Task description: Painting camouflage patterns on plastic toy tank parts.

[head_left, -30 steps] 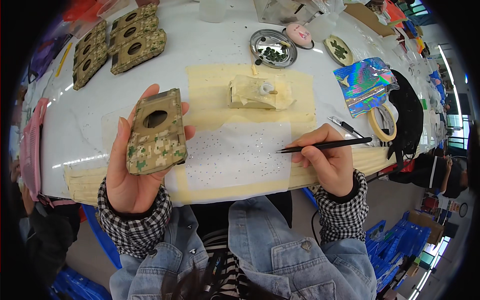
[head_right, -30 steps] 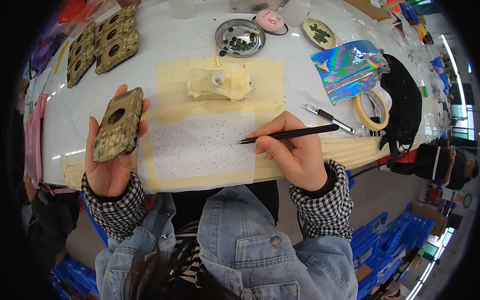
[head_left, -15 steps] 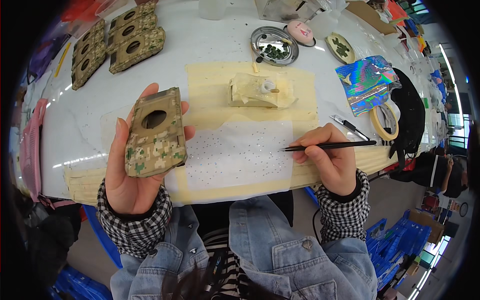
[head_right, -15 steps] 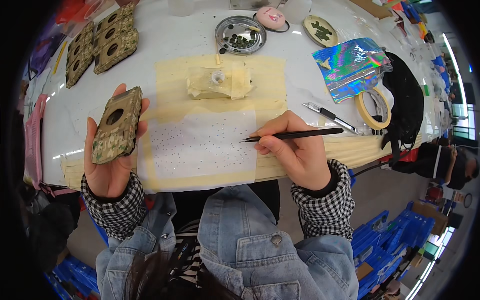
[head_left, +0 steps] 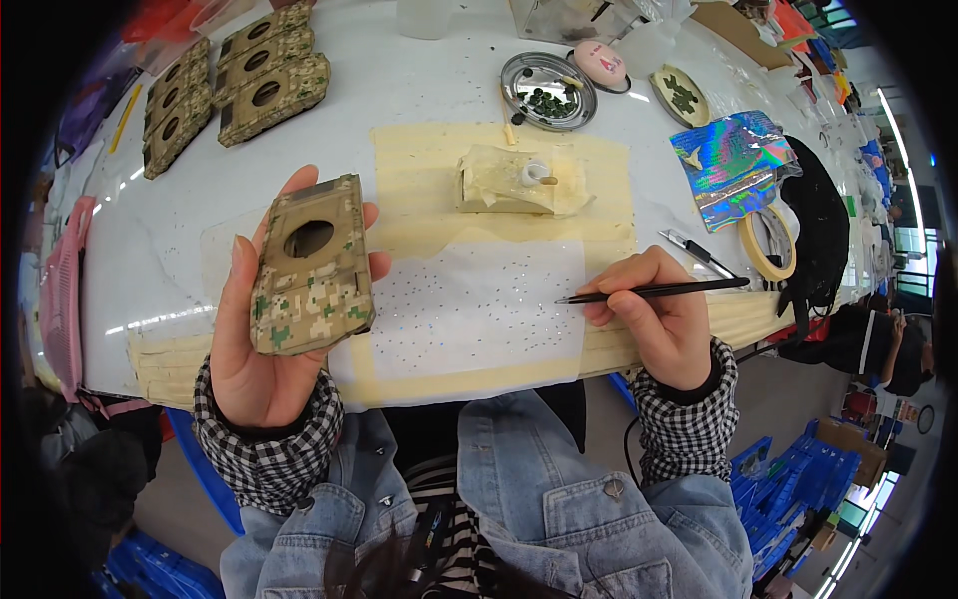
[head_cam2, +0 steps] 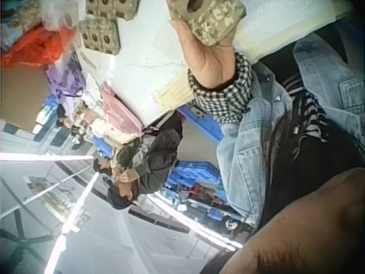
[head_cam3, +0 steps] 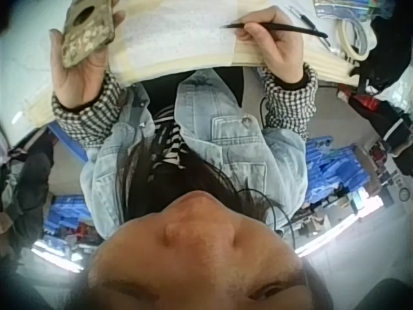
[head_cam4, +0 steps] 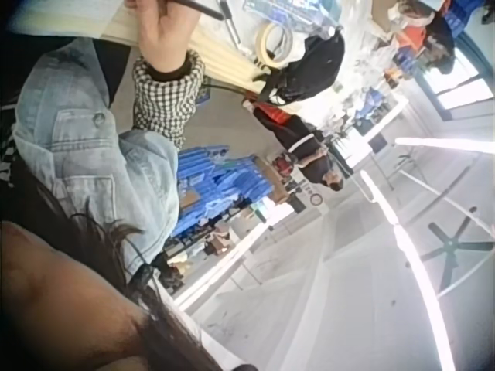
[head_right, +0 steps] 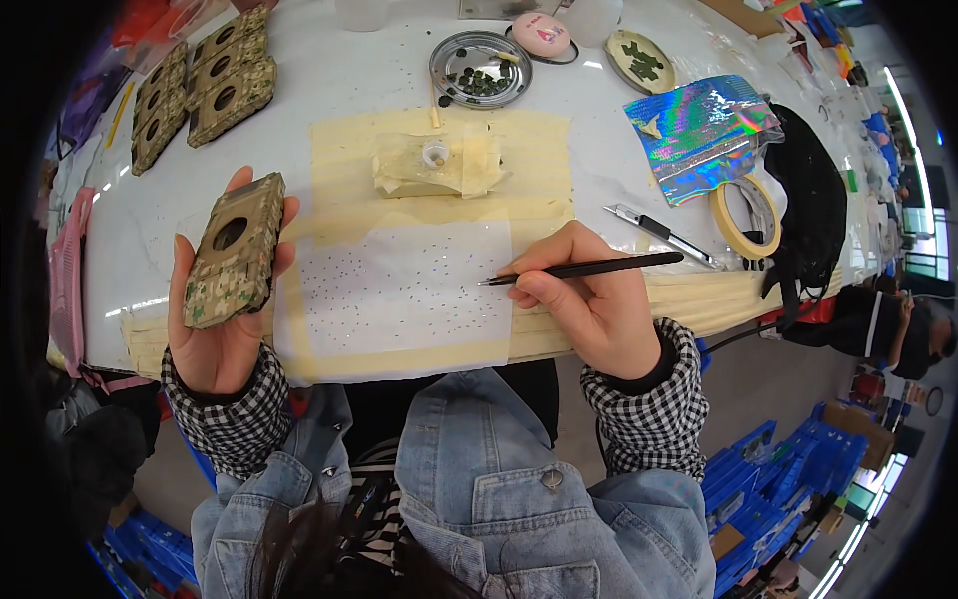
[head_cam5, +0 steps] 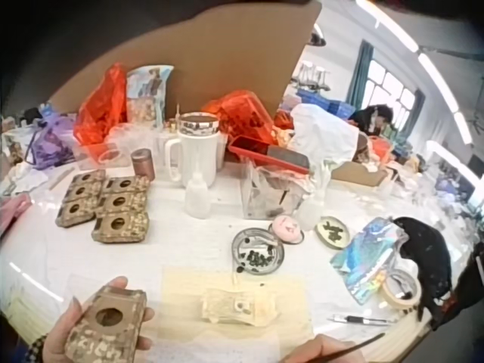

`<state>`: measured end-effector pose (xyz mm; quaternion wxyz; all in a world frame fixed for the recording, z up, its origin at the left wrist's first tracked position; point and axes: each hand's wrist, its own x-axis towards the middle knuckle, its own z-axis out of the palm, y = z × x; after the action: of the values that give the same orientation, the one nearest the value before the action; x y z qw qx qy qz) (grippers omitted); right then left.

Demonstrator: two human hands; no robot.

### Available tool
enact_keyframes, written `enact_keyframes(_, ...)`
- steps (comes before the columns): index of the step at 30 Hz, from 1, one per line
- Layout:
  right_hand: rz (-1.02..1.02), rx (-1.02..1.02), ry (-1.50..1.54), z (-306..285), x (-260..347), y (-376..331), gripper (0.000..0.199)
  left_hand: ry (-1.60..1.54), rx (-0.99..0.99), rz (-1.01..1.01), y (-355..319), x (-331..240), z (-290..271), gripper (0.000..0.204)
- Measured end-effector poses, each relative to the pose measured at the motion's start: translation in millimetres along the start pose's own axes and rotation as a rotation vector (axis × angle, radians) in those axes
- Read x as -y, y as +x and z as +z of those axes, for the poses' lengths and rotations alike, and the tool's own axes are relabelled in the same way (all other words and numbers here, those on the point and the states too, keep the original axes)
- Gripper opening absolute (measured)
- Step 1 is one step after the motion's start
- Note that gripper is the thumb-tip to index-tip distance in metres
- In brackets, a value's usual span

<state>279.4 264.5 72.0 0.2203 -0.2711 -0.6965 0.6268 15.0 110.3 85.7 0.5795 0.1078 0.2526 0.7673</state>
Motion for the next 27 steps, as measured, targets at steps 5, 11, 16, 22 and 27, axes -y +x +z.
enact_keyframes(5,-0.008,0.008,-0.012,-1.3,-1.4,0.3,0.01,-0.006,0.005,-0.003,0.4,-0.1,-0.6,0.059)
enact_keyframes(11,-0.014,0.013,-0.006,-1.8,-2.1,-0.3,0.011,-0.001,-0.003,-0.001,0.1,0.2,0.8,0.059)
enact_keyframes(16,-0.009,0.007,0.002,-0.9,-1.1,0.4,0.011,0.018,-0.002,-0.007,0.2,-0.7,-0.4,0.059)
enact_keyframes(22,-0.017,-0.004,0.012,-0.3,-1.0,0.7,0.011,0.019,-0.005,-0.004,0.3,-0.2,0.0,0.059)
enact_keyframes(27,-0.016,-0.033,0.025,0.3,0.4,1.6,0.011,0.014,0.018,-0.026,0.2,-2.0,-2.0,0.058)
